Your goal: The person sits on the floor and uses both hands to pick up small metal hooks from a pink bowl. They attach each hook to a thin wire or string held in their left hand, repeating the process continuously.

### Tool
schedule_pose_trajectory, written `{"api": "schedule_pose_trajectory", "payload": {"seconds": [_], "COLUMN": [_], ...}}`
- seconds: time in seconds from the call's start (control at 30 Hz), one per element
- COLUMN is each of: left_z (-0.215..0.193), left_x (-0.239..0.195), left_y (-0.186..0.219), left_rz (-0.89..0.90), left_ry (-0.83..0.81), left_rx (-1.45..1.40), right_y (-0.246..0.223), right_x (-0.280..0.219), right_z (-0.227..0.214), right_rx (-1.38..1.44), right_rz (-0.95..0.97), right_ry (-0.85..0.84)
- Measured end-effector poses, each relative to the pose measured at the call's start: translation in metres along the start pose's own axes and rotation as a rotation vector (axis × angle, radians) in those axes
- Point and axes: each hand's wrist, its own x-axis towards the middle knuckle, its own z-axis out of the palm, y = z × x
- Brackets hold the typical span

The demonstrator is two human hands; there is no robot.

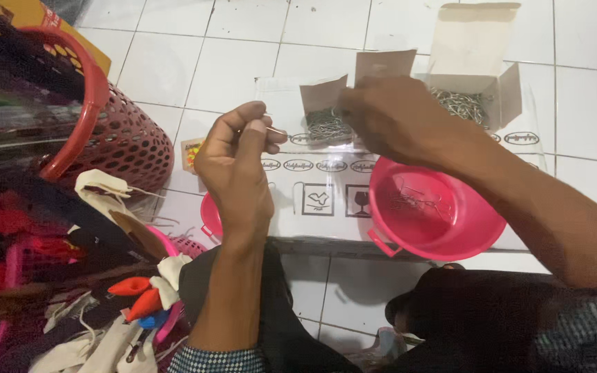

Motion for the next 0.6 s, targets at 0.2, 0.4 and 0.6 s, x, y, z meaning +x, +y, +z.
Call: {"api": "schedule_pose_trajectory", "payload": {"seconds": [0.2,0.4,0.6], "left_z": [-0.003,-0.004,-0.005], "left_x": [-0.002,-0.004,-0.011], "left_y": [0.003,0.009,0.000], "left_rz": [0.103,0.170,0.223], "left_ry": [-0.026,-0.067,-0.125], "left_rx": [0.174,0.237,0.286], "right_y": [0.016,0.024,-0.020], "right_x": [0.048,0.045,-0.051], "right_z": [0.061,0.058,-0.051], "right_rx": [-0.379,-0.474,-0.014], "right_rz": [-0.032,-0.002,-0.077], "right_ry": [-0.230,-0.148,0.023]}}
